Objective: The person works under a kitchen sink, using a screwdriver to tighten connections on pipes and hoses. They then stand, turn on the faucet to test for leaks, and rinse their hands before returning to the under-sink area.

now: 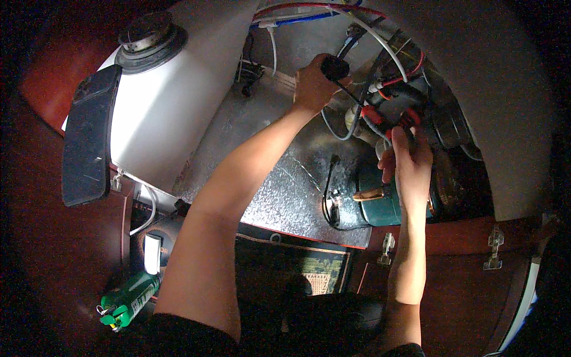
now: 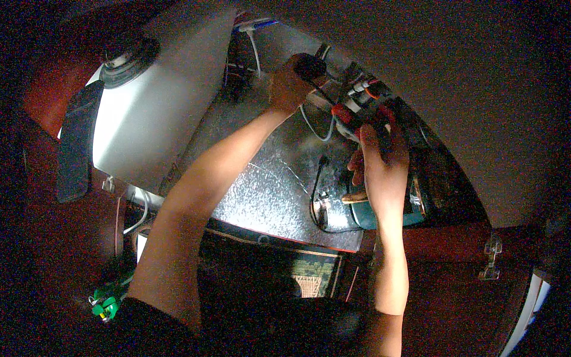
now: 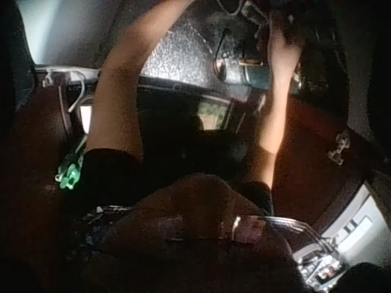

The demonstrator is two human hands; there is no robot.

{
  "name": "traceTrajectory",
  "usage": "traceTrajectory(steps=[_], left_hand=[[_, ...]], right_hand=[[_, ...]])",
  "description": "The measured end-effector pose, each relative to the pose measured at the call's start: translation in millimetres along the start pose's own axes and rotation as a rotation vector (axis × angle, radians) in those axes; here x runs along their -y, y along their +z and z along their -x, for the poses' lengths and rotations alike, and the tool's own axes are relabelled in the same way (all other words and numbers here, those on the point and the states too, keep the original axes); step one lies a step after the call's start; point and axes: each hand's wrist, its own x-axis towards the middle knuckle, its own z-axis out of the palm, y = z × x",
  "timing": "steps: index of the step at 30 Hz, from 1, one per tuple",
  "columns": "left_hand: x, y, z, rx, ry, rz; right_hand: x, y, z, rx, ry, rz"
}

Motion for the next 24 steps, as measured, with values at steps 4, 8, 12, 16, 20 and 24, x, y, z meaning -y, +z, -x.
traceTrajectory(steps=[4,8,12,16,20,24], left_hand=[[7.8,3.2,-3.8,-0.031,0.046,-0.1],[8.6,3.8,-5.6,0.003,0.001,-0.029],[12.9,4.4,-8.7,0.014,-0.041,0.015],[28.4,6.7,-11.6,0.008,0.092,-0.081],[21.5,14.0,-6.5,0.001,0.053,-0.071],[8.3,7.2,-0.9,-0.016,0.0,0.003]], right_hand=[[-8.5,7.0,-0.5,-0.069,-0.216,0.183],[-19.6,-11.9,-7.9,0.09,-0.329,0.559],[-6.4,-12.6,-4.3,0.126,-0.446,0.703],[-2.0,-9.7,-3.9,0.025,-0.549,0.931],[1.2,-13.8,-8.2,0.016,-0.521,0.924],[3.3,-9.3,-4.9,0.064,-0.351,0.76]])
